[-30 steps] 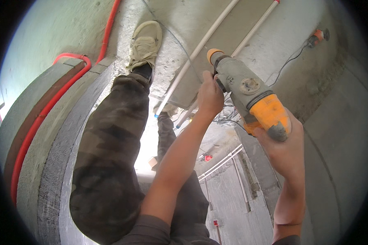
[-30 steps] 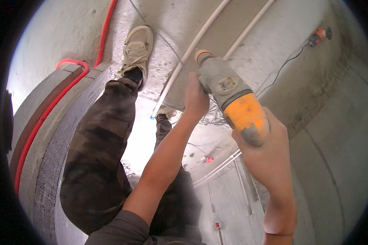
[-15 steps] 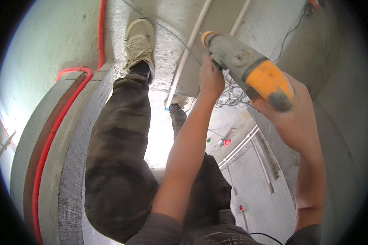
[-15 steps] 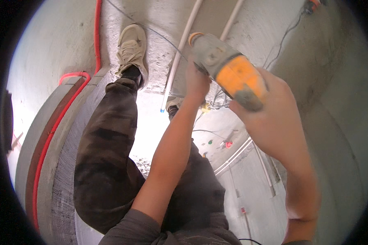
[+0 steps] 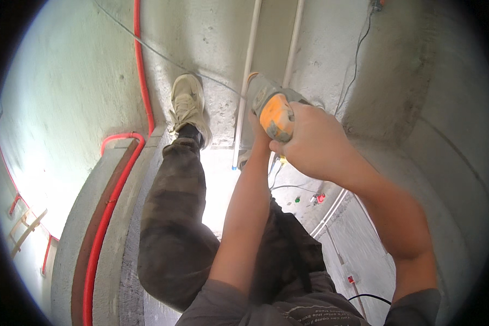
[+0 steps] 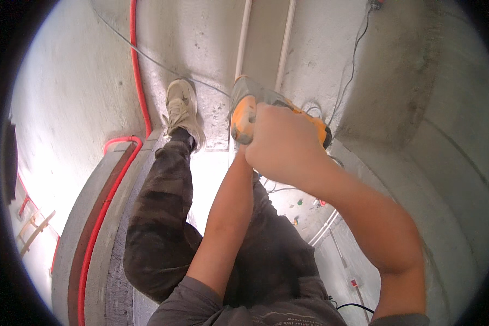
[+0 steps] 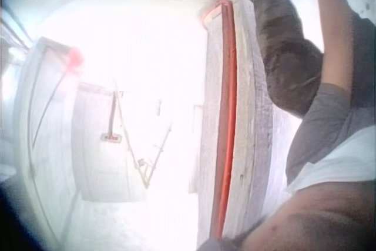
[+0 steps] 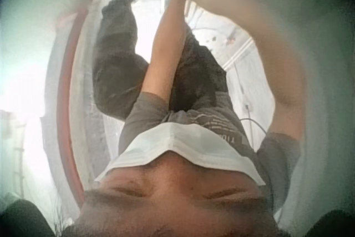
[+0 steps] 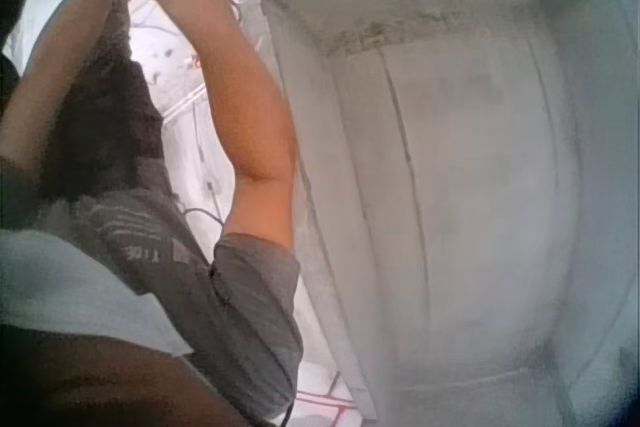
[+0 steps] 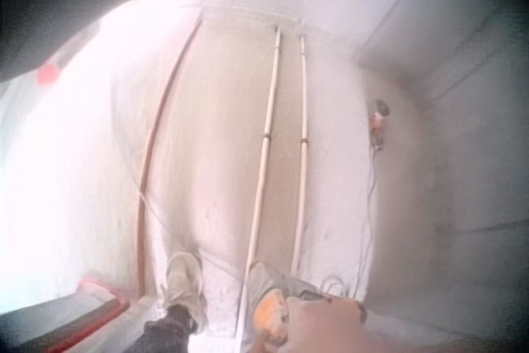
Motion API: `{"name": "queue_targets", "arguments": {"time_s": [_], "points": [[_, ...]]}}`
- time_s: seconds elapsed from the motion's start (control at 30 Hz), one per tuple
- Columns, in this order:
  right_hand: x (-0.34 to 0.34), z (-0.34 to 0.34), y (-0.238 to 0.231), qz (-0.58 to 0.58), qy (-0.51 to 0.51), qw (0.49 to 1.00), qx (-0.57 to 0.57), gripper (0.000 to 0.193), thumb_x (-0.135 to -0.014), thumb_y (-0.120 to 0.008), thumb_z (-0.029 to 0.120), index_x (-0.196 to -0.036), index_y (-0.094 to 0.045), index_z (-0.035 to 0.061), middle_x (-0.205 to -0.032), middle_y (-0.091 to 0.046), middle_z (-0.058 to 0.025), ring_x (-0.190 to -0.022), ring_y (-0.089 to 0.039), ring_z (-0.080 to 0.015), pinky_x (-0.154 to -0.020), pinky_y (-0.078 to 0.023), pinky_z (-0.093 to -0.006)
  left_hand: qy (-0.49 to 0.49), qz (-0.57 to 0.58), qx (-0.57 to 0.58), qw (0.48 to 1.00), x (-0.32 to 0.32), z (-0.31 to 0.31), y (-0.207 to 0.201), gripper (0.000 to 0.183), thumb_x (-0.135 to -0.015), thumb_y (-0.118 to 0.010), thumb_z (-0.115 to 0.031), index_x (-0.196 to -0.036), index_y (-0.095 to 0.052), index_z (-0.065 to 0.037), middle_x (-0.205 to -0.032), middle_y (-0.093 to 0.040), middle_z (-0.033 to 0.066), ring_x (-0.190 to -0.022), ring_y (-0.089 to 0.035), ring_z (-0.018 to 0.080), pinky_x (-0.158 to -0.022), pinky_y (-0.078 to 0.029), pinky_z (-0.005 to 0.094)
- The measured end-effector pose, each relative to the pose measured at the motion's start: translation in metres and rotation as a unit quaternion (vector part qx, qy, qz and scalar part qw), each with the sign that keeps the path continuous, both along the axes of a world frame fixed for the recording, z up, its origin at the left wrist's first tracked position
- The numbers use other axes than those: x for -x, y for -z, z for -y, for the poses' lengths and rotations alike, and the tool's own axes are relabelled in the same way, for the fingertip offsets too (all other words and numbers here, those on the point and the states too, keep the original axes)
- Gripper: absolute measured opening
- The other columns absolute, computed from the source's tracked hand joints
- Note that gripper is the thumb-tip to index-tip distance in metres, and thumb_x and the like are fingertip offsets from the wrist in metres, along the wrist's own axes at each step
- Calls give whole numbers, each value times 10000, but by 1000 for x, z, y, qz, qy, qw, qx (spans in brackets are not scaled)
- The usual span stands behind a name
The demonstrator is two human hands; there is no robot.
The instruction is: The person installs white PVC pipes along a concrete wall and floor. They use a hammer to tap pipe fittings into place, a power drill to secure the pipes, and a pipe cutter to trim sections. The person remains seated on the floor throughout the task.
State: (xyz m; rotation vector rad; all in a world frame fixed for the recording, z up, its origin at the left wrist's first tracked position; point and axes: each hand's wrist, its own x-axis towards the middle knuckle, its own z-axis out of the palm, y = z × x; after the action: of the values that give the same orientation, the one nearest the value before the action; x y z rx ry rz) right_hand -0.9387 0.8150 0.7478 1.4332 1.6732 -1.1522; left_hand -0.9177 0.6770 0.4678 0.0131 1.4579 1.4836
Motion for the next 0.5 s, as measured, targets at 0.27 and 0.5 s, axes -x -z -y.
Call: {"name": "queue_targets", "arguments": {"time_s": [0.27,0.5], "points": [[-9,-31,3,4,-11,1000,-3,461,-787,-850,257,-1119,-715,-33,-1043,-750,-251,-1000,-741,-401,-882,-576,-450,-2,20,19,1000,8,-18,-15,331,-1016,-689,-212,-1280,-662,-15,-1133,-742,108,-1029,-720,176,-827,-580,332],[-16,-21,9,-30,-22,998,-51,474,-781,-853,281,-1118,-722,-25,-1029,-755,-240,-1000,-741,-405,-881,-576,-453,-4,-49,-1,999,2,-11,15,285,-1031,-644,-203,-1235,-668,-5,-1100,-734,93,-970,-714,164,-783,-565,322]]}}
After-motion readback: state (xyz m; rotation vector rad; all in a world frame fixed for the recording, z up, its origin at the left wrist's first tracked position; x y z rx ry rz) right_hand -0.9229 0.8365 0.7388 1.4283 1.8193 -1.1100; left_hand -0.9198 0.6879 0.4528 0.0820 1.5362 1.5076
